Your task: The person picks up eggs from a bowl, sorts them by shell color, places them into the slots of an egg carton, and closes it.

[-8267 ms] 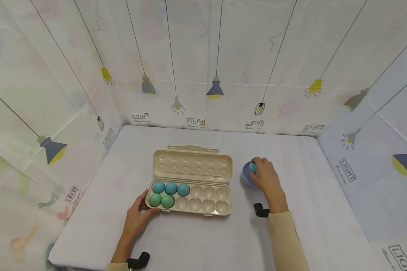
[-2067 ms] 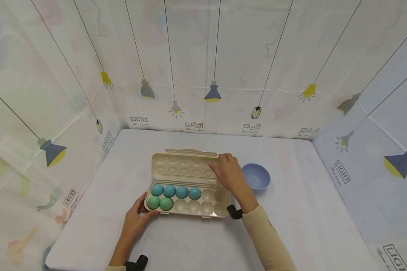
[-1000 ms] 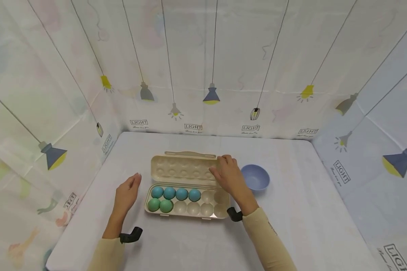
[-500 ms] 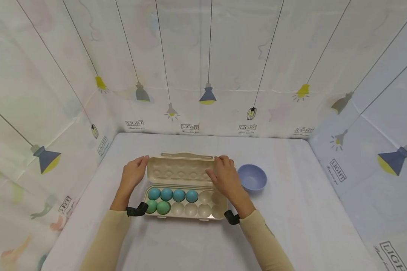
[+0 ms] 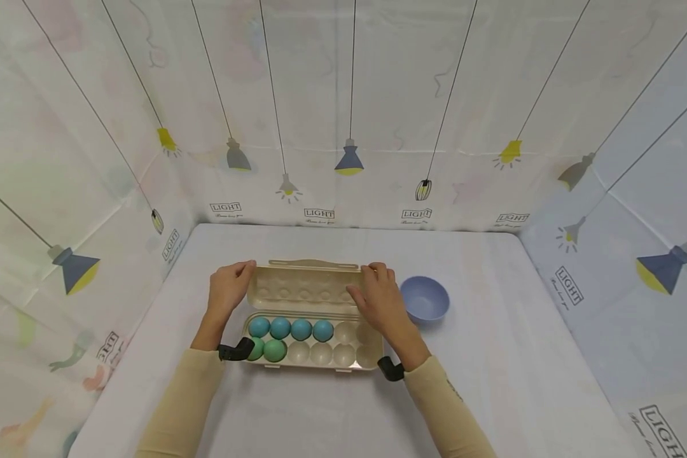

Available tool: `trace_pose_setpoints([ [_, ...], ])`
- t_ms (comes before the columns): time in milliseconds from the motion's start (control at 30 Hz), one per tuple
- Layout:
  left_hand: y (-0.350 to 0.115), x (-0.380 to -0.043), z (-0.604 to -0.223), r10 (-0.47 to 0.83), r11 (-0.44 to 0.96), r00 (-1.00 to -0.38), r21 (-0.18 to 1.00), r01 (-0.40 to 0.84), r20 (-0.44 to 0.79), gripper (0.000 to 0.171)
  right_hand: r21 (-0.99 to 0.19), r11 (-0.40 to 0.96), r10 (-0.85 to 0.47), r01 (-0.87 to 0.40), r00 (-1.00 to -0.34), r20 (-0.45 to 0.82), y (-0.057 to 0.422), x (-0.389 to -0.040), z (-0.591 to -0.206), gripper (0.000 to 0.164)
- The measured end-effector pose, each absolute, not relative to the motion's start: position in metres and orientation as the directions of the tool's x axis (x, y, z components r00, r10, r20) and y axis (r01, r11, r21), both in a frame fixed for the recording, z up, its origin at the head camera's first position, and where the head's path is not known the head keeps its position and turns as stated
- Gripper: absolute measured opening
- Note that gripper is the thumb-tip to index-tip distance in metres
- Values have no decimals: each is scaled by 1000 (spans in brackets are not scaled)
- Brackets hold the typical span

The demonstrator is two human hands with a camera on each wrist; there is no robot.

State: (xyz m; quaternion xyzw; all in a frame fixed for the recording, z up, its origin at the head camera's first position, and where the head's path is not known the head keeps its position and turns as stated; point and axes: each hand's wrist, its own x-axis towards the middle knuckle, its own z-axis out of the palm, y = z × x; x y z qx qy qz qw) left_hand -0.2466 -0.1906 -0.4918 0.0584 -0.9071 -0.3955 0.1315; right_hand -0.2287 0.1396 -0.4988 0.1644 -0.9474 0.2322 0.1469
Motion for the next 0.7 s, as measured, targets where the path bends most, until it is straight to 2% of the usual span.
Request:
trace_pose_setpoints([
  [233, -190, -243, -489, -255, 664, -939, 747, 3, 231, 34, -405, 842, -219, -357, -911, 348, 139, -226, -497, 50],
  [367, -189, -242, -488, -282, 656, -935, 754, -26, 214, 35, -420, 844, -192, -334, -918, 346, 138, -224, -493, 42],
  [700, -186, -235, -478, -304, 652, -934, 755, -61, 187, 38, -438, 847, -64, -301, -876, 477, 137, -225, -485, 26],
])
